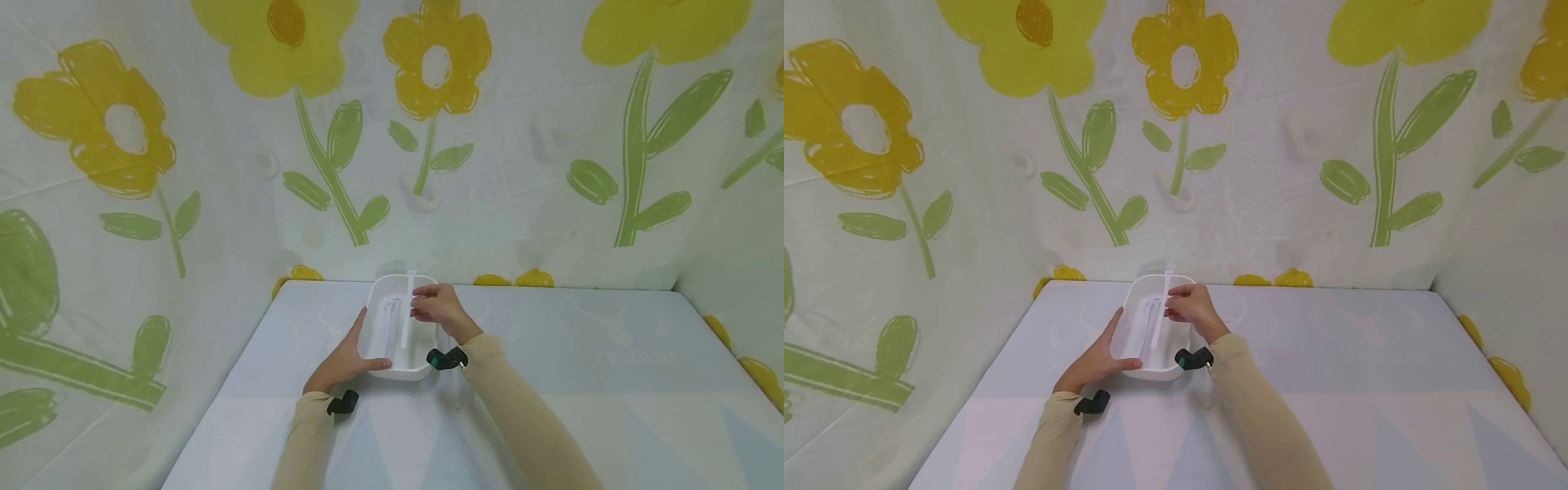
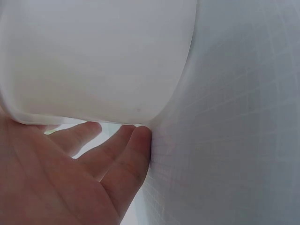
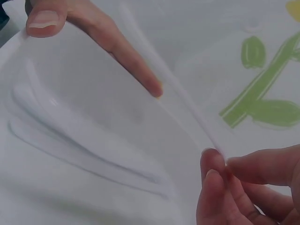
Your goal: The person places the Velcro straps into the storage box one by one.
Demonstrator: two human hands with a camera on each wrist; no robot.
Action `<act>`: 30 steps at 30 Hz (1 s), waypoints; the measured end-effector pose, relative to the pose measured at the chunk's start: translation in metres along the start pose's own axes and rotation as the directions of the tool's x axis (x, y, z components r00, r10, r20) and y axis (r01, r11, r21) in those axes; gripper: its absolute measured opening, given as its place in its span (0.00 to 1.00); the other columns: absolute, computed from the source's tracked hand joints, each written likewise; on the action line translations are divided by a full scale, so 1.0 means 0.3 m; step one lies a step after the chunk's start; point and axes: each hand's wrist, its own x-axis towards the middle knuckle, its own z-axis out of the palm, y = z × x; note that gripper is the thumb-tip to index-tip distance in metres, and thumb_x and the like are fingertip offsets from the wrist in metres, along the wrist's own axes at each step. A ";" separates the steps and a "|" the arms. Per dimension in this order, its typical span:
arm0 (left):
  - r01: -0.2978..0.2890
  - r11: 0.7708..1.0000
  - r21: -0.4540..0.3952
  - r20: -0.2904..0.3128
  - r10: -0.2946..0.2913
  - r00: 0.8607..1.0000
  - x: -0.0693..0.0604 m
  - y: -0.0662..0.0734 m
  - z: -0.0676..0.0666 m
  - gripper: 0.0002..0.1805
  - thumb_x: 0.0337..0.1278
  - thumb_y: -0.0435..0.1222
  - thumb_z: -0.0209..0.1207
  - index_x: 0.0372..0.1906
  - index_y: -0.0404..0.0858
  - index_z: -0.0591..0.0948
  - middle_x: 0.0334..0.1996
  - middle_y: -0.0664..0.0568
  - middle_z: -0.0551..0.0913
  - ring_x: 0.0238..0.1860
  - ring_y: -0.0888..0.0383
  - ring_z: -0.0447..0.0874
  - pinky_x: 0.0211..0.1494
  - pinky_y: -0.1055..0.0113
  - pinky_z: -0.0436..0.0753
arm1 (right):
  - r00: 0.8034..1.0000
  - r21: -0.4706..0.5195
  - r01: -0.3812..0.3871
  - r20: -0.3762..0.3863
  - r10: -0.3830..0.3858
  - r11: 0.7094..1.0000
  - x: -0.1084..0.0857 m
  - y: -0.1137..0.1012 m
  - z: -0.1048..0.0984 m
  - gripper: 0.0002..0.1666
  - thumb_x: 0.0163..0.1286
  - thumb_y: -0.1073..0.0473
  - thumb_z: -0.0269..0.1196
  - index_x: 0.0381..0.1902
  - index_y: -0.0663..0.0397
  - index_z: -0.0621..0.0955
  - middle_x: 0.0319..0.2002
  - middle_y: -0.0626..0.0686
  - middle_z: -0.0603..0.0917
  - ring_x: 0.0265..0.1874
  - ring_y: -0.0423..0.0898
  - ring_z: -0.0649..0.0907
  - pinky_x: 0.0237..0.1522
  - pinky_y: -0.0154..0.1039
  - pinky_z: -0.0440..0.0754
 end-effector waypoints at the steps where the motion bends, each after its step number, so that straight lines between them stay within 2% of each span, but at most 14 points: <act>1: 0.000 1.000 -0.001 0.000 0.000 1.000 0.002 -0.001 0.001 0.72 0.43 0.54 0.79 0.85 0.57 0.39 0.84 0.50 0.53 0.72 0.45 0.66 0.77 0.37 0.66 | 1.000 0.000 0.002 -0.001 -0.002 1.000 0.001 0.001 0.002 0.19 0.72 0.65 0.65 0.59 0.65 0.81 0.46 0.61 0.87 0.32 0.44 0.88 0.41 0.37 0.90; 8: 0.012 1.000 0.011 -0.006 -0.012 1.000 0.010 -0.004 0.004 0.72 0.43 0.56 0.79 0.85 0.58 0.39 0.84 0.50 0.53 0.73 0.44 0.65 0.77 0.34 0.65 | 1.000 0.011 -0.006 -0.008 0.006 1.000 0.009 -0.002 0.017 0.19 0.70 0.67 0.65 0.58 0.67 0.81 0.46 0.63 0.87 0.30 0.44 0.88 0.39 0.36 0.90; 12: 0.023 1.000 0.007 -0.005 -0.023 1.000 0.006 -0.005 0.003 0.73 0.42 0.56 0.79 0.85 0.57 0.39 0.84 0.49 0.51 0.73 0.44 0.64 0.78 0.34 0.64 | 0.999 -0.005 -0.029 -0.028 0.029 1.000 0.020 0.002 0.023 0.18 0.70 0.68 0.66 0.57 0.67 0.81 0.46 0.62 0.86 0.30 0.44 0.87 0.38 0.36 0.90; 20: 0.030 0.999 0.013 -0.001 -0.030 1.000 -0.004 0.001 0.004 0.73 0.42 0.56 0.79 0.85 0.56 0.39 0.85 0.48 0.50 0.75 0.43 0.63 0.79 0.34 0.62 | 0.999 -0.040 -0.030 -0.033 0.028 0.999 0.034 0.011 0.040 0.17 0.69 0.70 0.66 0.55 0.67 0.81 0.42 0.61 0.86 0.29 0.44 0.87 0.37 0.37 0.90; 30: 0.042 0.999 0.025 -0.009 -0.042 0.999 -0.004 0.006 0.002 0.72 0.42 0.56 0.79 0.85 0.58 0.39 0.85 0.48 0.50 0.75 0.43 0.63 0.78 0.34 0.63 | 0.999 -0.063 -0.041 -0.033 0.038 0.997 0.038 0.005 0.045 0.17 0.69 0.69 0.65 0.56 0.67 0.81 0.43 0.62 0.87 0.29 0.44 0.87 0.40 0.39 0.91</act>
